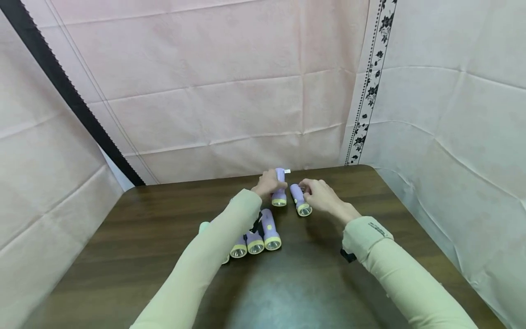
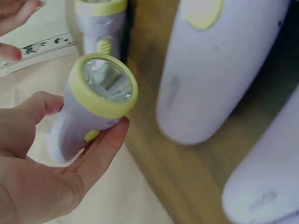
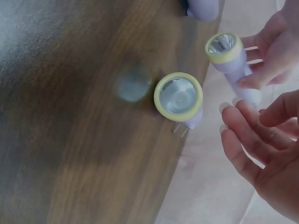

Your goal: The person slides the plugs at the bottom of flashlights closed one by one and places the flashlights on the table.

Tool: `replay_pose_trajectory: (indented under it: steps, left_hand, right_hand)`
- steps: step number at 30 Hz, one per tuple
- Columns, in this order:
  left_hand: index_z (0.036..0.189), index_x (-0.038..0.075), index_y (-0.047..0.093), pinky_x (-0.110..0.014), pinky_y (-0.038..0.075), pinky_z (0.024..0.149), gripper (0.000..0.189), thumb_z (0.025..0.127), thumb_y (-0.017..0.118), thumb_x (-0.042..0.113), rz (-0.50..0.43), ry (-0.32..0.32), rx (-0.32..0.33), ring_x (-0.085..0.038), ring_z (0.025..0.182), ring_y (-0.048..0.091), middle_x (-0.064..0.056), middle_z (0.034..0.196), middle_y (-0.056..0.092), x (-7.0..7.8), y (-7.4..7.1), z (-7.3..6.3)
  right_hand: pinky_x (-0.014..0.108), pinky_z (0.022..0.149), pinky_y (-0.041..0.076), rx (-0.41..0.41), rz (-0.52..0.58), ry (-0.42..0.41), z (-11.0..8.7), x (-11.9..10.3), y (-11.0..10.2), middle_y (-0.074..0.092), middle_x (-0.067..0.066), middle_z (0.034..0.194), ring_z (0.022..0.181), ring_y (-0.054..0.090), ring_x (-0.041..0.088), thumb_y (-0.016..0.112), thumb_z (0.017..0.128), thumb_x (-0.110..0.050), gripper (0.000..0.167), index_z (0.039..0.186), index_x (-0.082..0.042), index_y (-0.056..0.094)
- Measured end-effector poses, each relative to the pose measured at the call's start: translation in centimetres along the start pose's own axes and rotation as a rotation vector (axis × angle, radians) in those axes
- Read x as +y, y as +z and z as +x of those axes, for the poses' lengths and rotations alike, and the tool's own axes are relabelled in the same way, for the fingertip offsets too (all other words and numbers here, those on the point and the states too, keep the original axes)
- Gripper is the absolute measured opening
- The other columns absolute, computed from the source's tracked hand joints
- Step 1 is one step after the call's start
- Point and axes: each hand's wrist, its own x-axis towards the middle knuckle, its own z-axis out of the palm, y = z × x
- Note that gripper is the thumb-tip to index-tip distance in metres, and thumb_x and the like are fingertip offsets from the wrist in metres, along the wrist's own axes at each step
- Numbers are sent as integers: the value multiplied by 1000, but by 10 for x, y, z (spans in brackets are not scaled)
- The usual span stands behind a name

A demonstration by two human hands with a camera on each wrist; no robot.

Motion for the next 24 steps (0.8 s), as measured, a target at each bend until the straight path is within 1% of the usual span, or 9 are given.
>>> replay_pose_trajectory:
  steps: [3,6,8,10,14,18,20,24]
  left_hand:
    - [100,6,60,-35,52,73,35,78,74,27,-6,66,25,-25,84,64,-10,94,65,0,-10,-1]
    - [95,7,59,-34,51,67,31,75,75,24,-8,117,46,-23,77,62,-8,87,65,-2,-16,-1]
    - [97,7,59,-34,52,69,32,75,76,23,-15,154,62,-23,78,63,-8,87,65,-5,-18,-1]
    - [101,6,59,-35,52,73,36,74,77,22,-14,184,74,-24,84,64,-9,92,66,-10,-18,-3]
    - [114,7,56,-37,53,83,47,75,77,21,7,231,63,-26,96,65,-9,104,67,-21,-13,-7]
    - [121,7,55,-37,53,85,53,74,78,18,28,273,52,-27,99,65,-10,109,67,-29,-10,-12]
    - [123,8,54,-37,53,85,56,73,78,16,15,304,55,-27,99,65,-11,109,67,-31,-11,-13]
    - [121,8,55,-38,53,85,53,73,78,12,-5,374,64,-27,99,65,-12,109,67,-31,-13,-14]
  right_hand:
    - [27,60,46,4,14,-2,0,-3,-3,69,11,76,60,57,9,50,81,2,44,124,0,58]
    - [27,61,46,17,13,-26,1,-6,-5,69,10,75,60,58,8,50,81,3,50,130,-1,54]
    - [27,60,46,29,5,-48,1,-8,-5,68,7,71,59,57,9,50,81,4,54,134,-3,52]
    - [28,60,45,35,-6,-65,1,-10,-4,67,4,70,58,55,9,51,80,5,57,136,-4,50]
    - [28,59,44,18,-22,-78,0,-13,0,66,3,71,59,54,9,52,80,4,60,140,-5,47]
    - [27,59,44,7,-36,-94,0,-17,4,66,4,73,60,53,9,54,80,2,64,143,-6,44]
    - [27,59,43,14,-43,-103,2,-19,5,66,3,74,60,53,9,55,79,1,66,143,-7,43]
    - [27,59,43,18,-55,-121,5,-22,4,64,1,73,60,51,9,55,78,2,69,145,-8,42]
